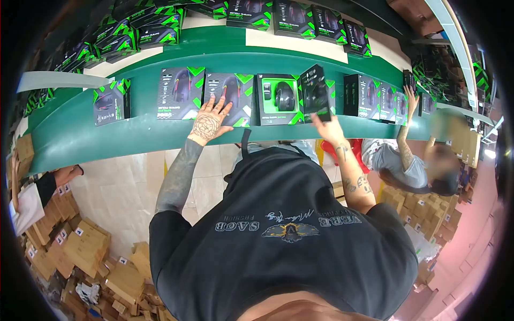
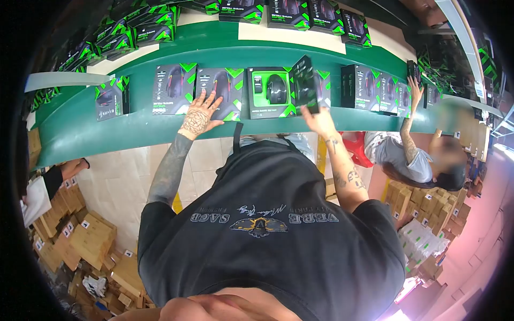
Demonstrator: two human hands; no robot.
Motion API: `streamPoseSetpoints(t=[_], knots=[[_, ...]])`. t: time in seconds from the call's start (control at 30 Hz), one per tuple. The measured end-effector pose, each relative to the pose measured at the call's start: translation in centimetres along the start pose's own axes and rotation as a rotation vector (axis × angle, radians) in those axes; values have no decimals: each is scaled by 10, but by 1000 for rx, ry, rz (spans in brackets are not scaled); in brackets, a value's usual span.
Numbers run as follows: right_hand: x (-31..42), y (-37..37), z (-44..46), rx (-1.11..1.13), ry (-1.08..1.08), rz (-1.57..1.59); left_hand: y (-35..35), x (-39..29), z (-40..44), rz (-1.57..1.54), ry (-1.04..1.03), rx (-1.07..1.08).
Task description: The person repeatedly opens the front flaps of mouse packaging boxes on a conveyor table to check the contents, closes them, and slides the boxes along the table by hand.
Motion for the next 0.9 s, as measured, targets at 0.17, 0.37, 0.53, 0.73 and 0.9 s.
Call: streamPoseSetpoints(t=[0.17, 0.37, 0.53, 0.73, 0.9], knots=[[84, 5, -25, -133, 68, -213, -12, -8, 3, 23, -290, -298], [168, -19, 9, -106, 439, -378, 61, -56, 27, 51, -469, -473], [183, -94, 85, 141, 303, -589, 86, -17, 16, -296, -91, -824], [187, -144, 110, 223, 385, -744, 4, 114, -38, -123, 785, -641], [151, -139, 104, 26, 578, -580, -20, 89, -76, -659, 529, -357]])
Point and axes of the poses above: each hand's wrist, its own z-axis towards the middle knuckle, its own y-axis out of the back of the hand, x = y × z, the point moved 1 cm from there along z, towards the middle knuckle, and after that the axes turned 11 degrees about x, right-handed, at the moved point
